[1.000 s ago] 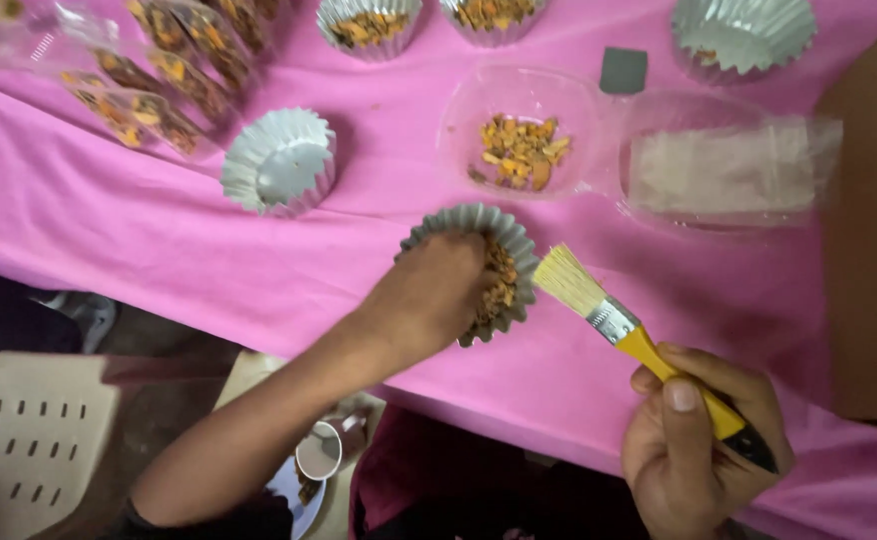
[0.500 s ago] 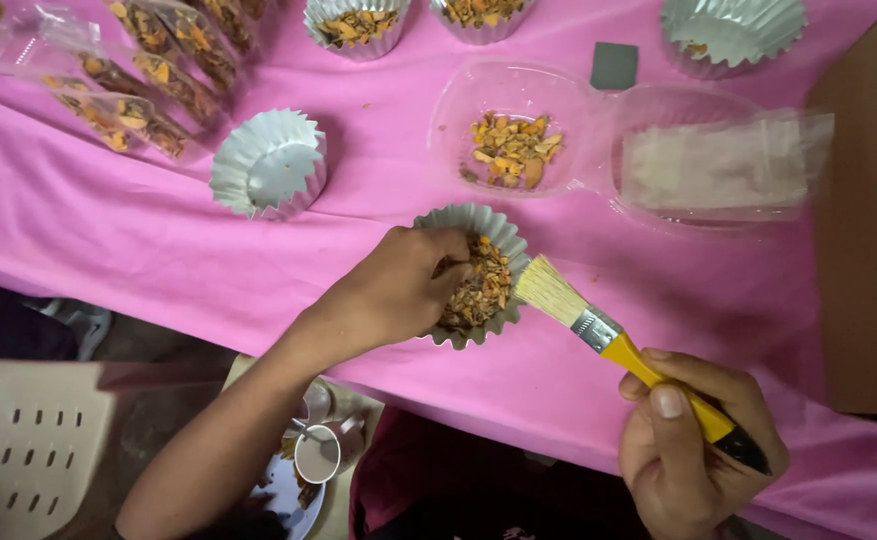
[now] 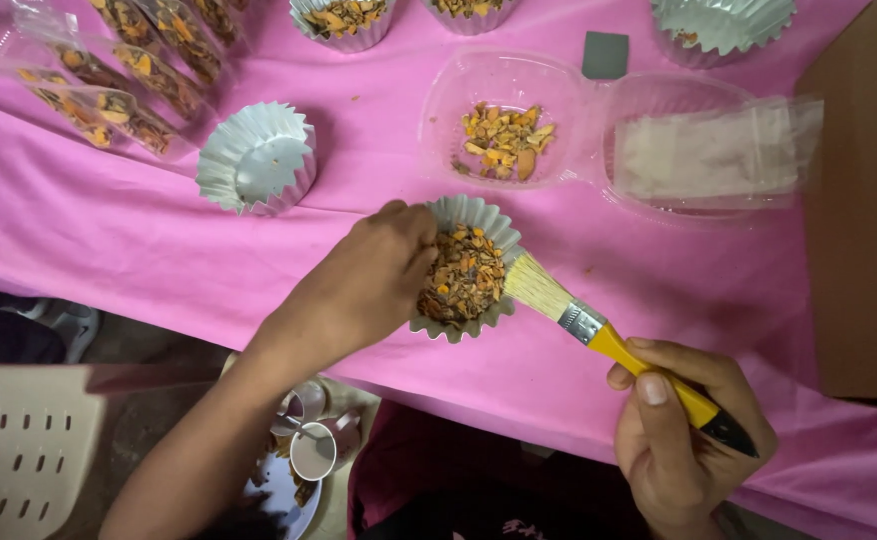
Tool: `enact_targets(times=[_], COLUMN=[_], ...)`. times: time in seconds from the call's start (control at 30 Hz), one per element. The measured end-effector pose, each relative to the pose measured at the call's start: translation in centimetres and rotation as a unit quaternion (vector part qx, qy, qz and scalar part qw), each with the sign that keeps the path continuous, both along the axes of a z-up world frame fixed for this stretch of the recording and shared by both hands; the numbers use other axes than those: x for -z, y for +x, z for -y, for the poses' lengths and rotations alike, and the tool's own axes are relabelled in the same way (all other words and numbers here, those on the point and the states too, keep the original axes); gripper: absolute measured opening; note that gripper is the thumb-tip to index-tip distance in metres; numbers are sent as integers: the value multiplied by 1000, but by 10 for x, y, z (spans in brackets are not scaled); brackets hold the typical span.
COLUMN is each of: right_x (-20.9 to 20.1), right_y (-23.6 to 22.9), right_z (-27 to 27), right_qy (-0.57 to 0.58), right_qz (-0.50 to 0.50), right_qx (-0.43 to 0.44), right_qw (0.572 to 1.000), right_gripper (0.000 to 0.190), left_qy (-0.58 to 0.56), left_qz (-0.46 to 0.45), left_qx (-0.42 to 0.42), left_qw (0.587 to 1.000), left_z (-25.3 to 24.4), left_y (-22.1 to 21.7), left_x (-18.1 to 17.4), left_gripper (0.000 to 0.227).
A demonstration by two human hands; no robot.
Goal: Sorting and cleaning dried herbs in a metal cupcake liner using a brush and fingers on a production table.
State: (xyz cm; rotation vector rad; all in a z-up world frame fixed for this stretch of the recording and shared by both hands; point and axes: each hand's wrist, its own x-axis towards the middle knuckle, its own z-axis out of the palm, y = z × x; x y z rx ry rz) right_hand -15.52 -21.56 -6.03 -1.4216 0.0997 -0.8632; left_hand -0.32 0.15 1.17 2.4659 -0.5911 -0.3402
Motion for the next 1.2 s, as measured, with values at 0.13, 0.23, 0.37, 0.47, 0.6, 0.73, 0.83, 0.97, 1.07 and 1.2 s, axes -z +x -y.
enact_targets(times=[0.13,0.23,0.37,0.47,0.6,0.73,0.83,0.97,1.07,1.2], right_x=[-2,-3,-2,0,-4,-13,-36,-54,-58,-62], right_y=[0,1,0,1,1,6,5,4,0,-1], right_z=[-2,-4,-1,1,-2,-7,-14,-19,-16,-30], right_qy=[-18,-24,-10,-14,-9,-40,-115,-252,-275,-189], right_qz=[-6,-6,0,16,2,1,-7,-52,-104,-65], right_qx=[1,3,-6,-14,-7,-16,-13,-137,-107,-20], right_qw=[1000,1000,1000,1000,1000,999,993,957,950,980], right_gripper=[22,22,23,22,23,22,23,25,19,20], left_qy=[70,145,170,111,46,-177,-239,-296,-305,-293], left_qz=[-11,-21,-23,-83,-37,-136,-148,-120,-117,-155], left_qx=[66,76,74,-5,10,-35,-30,-20,0,-28], left_qw=[995,986,982,990,998,974,959,947,945,943], left_z=[5,9,11,17,3,-7,-11,-14,-21,-16], left_y=[-6,-8,-6,-10,-10,-17,-20,-26,-27,-33], left_x=[-3,-1,2,-21,-2,-2,2,-3,-8,-13], left_gripper=[16,21,16,22,28,22,21,18,21,13])
